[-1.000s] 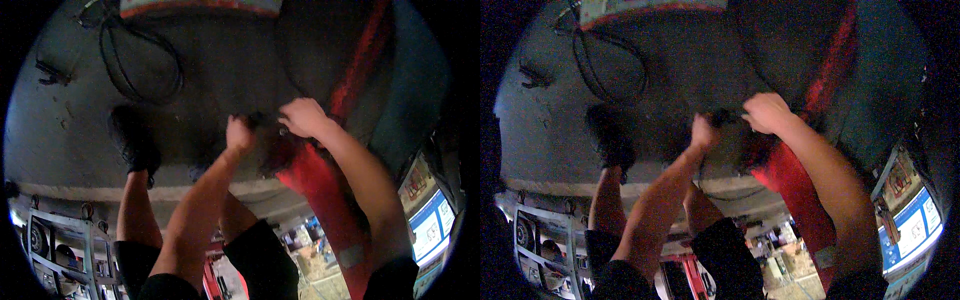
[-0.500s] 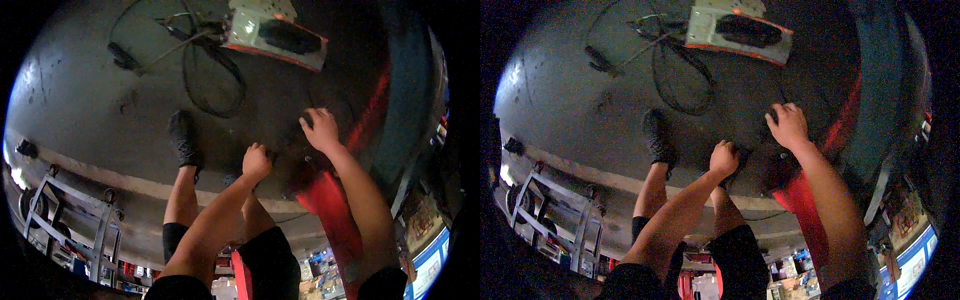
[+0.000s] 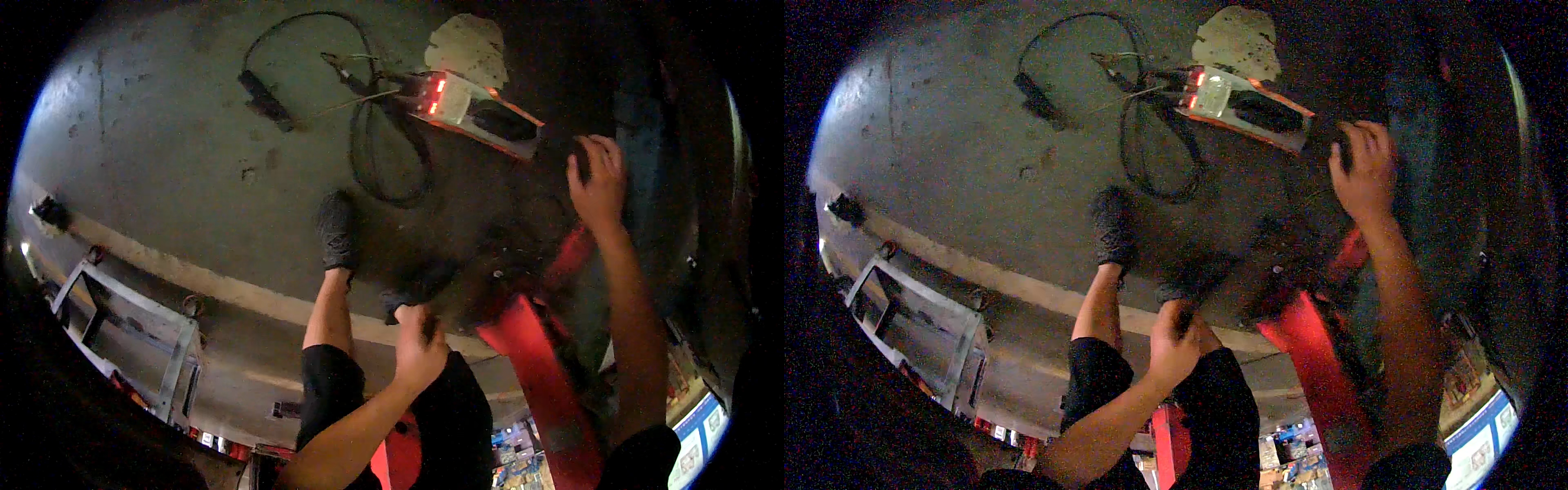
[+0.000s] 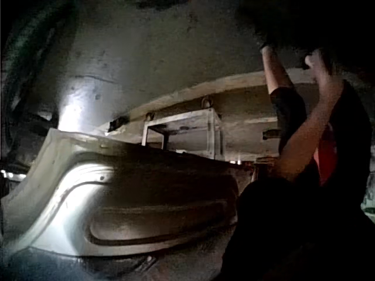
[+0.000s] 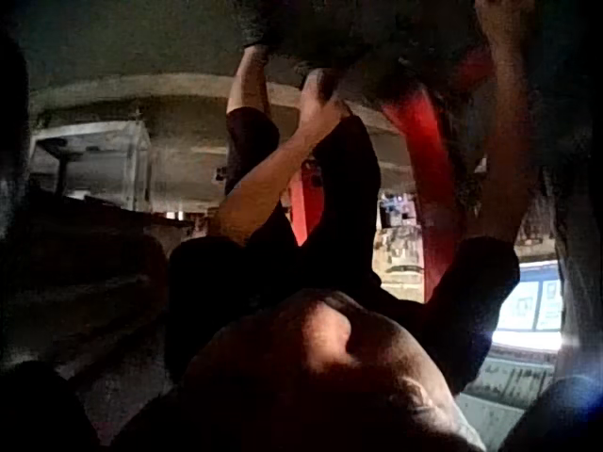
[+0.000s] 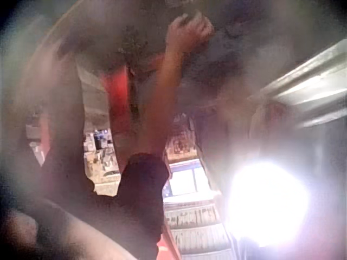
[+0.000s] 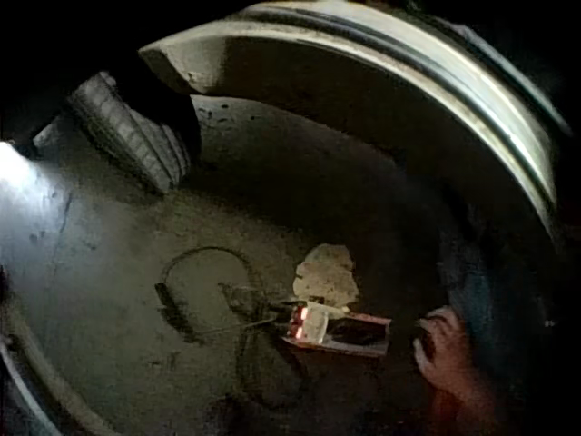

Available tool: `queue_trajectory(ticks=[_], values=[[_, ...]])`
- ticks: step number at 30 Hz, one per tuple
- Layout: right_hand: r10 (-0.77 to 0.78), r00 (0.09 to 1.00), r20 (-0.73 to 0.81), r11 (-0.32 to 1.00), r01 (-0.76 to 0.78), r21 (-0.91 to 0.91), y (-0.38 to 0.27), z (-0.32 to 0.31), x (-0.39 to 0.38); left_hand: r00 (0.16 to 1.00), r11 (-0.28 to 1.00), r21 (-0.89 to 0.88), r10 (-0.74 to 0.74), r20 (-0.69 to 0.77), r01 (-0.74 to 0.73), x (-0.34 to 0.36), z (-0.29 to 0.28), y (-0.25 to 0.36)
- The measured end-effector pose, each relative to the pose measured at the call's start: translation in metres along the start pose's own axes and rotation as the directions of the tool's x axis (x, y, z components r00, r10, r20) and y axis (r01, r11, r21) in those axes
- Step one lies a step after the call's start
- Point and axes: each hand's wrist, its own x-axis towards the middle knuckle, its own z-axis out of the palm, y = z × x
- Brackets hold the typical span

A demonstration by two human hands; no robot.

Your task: The person retrieves a welding machine and cables from a cluttered workshop, connects the welding gun to the machine, and works on the interior of a car door. They then retrieve a metal rod and a small metal part from a container and appear to install or adjust components inside the door.

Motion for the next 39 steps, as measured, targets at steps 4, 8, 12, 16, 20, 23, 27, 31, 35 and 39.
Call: queue_trajectory(ticks=[4,8,12,16,20,23,27,31,35,39], values=[[-0.026,1.000,0.009,0.989,0.027,-0.148,0.050,-0.021,-0.026,0.995,0.999,0.024,0.022,0.098,-0.025,0.009,0.014,-0.030],[-0.197,0.978,0.065,0.964,0.206,-0.169,0.065,-0.027,-0.038,0.924,0.945,0.205,-0.300,0.236,0.255,0.041,-0.007,0.040],[-0.129,0.984,0.123,0.992,0.126,0.030,0.058,-0.030,-0.029,0.999,0.999,0.022,0.034,0.010,-0.034,0.036,-0.003,0.021],[0.096,0.995,-0.004,0.937,-0.089,0.338,-0.021,-0.052,-0.018,0.984,0.957,-0.244,-0.134,0.118,0.159,0.010,-0.013,-0.003],[-0.275,0.944,0.182,0.622,0.030,0.783,-0.161,-0.162,-0.081,0.806,0.492,-0.644,-0.268,0.529,0.586,-0.046,-0.022,0.038],[-0.273,0.960,0.069,0.410,0.052,0.910,-0.207,-0.201,-0.152,0.938,0.375,-0.861,-0.187,0.292,0.343,-0.143,-0.006,0.078],[-0.138,0.922,0.362,0.509,-0.247,0.824,-0.188,-0.235,-0.209,0.884,0.826,-0.545,0.141,0.446,0.143,-0.233,-0.041,0.120],[0.251,0.815,0.522,0.492,-0.572,0.656,-0.125,-0.258,-0.253,0.939,0.773,-0.630,0.163,0.302,0.069,-0.287,-0.086,0.177],[0.392,0.803,0.449,0.536,-0.596,0.598,-0.075,-0.291,-0.301,0.873,0.918,0.055,0.392,-0.290,-0.393,-0.310,-0.153,0.191],[0.512,0.842,0.169,0.724,-0.529,0.443,-0.076,-0.318,-0.337,0.590,0.717,0.200,0.674,-0.445,-0.668,-0.345,-0.213,0.242]])
